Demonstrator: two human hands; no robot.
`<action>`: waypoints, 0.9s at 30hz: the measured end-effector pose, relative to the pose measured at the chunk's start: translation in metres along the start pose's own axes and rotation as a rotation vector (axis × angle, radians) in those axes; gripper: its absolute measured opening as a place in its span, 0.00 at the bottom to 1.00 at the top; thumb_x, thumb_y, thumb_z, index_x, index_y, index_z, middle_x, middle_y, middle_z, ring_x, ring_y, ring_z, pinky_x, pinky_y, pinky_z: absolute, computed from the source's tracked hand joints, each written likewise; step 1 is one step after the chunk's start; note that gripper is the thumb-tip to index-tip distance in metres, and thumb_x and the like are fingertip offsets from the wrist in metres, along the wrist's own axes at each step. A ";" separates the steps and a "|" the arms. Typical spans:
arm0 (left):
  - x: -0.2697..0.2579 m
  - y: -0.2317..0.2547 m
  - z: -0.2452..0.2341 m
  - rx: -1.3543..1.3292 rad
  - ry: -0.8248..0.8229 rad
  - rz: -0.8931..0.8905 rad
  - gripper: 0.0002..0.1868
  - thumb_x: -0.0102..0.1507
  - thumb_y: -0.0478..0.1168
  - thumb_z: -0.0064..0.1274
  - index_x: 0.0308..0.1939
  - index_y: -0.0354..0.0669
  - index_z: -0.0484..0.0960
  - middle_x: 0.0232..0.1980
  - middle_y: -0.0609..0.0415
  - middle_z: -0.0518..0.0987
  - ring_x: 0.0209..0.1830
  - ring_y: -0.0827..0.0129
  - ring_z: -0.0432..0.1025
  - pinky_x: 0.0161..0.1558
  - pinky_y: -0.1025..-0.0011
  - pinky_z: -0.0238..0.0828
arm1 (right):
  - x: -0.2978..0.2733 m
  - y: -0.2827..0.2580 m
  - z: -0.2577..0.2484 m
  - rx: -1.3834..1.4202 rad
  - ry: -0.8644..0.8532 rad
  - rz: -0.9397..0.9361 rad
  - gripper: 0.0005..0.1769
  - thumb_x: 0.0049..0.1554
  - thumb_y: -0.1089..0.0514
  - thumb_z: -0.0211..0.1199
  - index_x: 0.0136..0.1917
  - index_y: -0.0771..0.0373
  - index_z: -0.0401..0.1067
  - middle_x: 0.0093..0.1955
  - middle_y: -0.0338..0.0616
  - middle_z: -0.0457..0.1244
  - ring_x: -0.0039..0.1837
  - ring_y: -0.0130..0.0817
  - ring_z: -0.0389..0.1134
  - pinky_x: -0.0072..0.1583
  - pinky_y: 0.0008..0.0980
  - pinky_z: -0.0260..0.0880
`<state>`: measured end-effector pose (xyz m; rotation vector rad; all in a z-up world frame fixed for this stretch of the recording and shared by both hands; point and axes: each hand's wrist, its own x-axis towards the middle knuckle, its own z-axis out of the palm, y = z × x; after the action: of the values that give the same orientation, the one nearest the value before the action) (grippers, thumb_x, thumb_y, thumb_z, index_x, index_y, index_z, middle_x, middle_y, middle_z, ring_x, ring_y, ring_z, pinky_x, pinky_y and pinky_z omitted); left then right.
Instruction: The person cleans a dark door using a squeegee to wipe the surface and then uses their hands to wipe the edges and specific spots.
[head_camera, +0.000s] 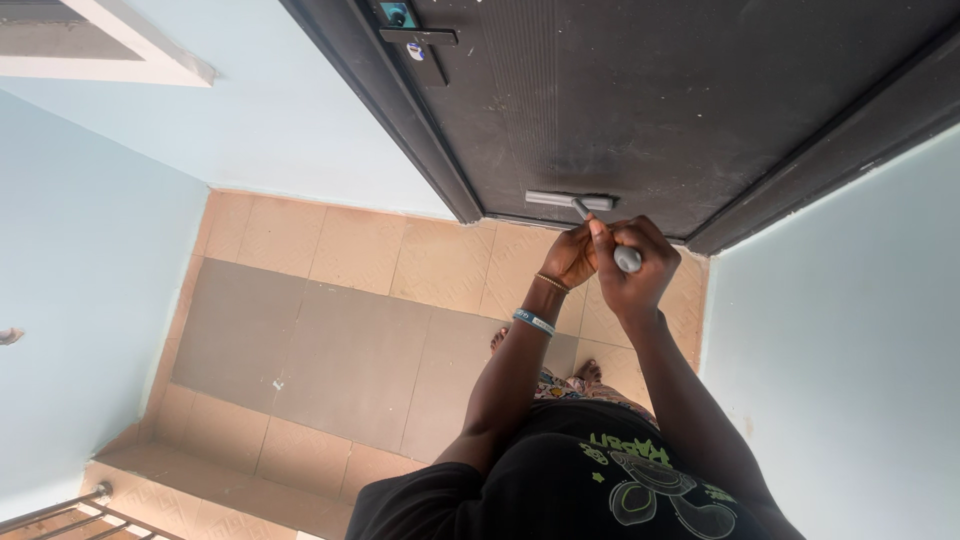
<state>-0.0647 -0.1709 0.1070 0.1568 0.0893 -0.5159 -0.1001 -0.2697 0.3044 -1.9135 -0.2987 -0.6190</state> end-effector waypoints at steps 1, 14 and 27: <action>-0.006 0.006 0.004 -0.043 -0.074 -0.005 0.29 0.82 0.47 0.33 0.70 0.14 0.65 0.51 0.40 0.81 0.50 0.60 0.80 0.55 0.66 0.81 | 0.000 -0.010 -0.004 0.012 -0.018 -0.018 0.19 0.63 0.58 0.71 0.35 0.65 0.69 0.37 0.41 0.65 0.35 0.24 0.64 0.35 0.28 0.56; 0.005 0.034 -0.030 -0.134 0.132 0.012 0.28 0.75 0.51 0.33 0.60 0.26 0.72 0.49 0.39 0.82 0.43 0.64 0.81 0.48 0.71 0.81 | 0.025 -0.019 0.042 0.095 -0.069 -0.041 0.18 0.63 0.63 0.65 0.34 0.66 0.65 0.33 0.41 0.61 0.33 0.26 0.60 0.37 0.29 0.54; 0.022 0.080 -0.106 -0.161 0.308 0.014 0.31 0.78 0.54 0.29 0.62 0.26 0.73 0.27 0.57 0.74 0.29 0.71 0.73 0.39 0.73 0.77 | 0.019 0.029 0.120 0.064 -0.018 0.070 0.27 0.63 0.60 0.70 0.29 0.65 0.59 0.29 0.40 0.56 0.30 0.24 0.53 0.34 0.30 0.47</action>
<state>-0.0102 -0.0948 0.0102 0.0777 0.4286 -0.4656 -0.0370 -0.1742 0.2549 -1.8611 -0.2589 -0.5405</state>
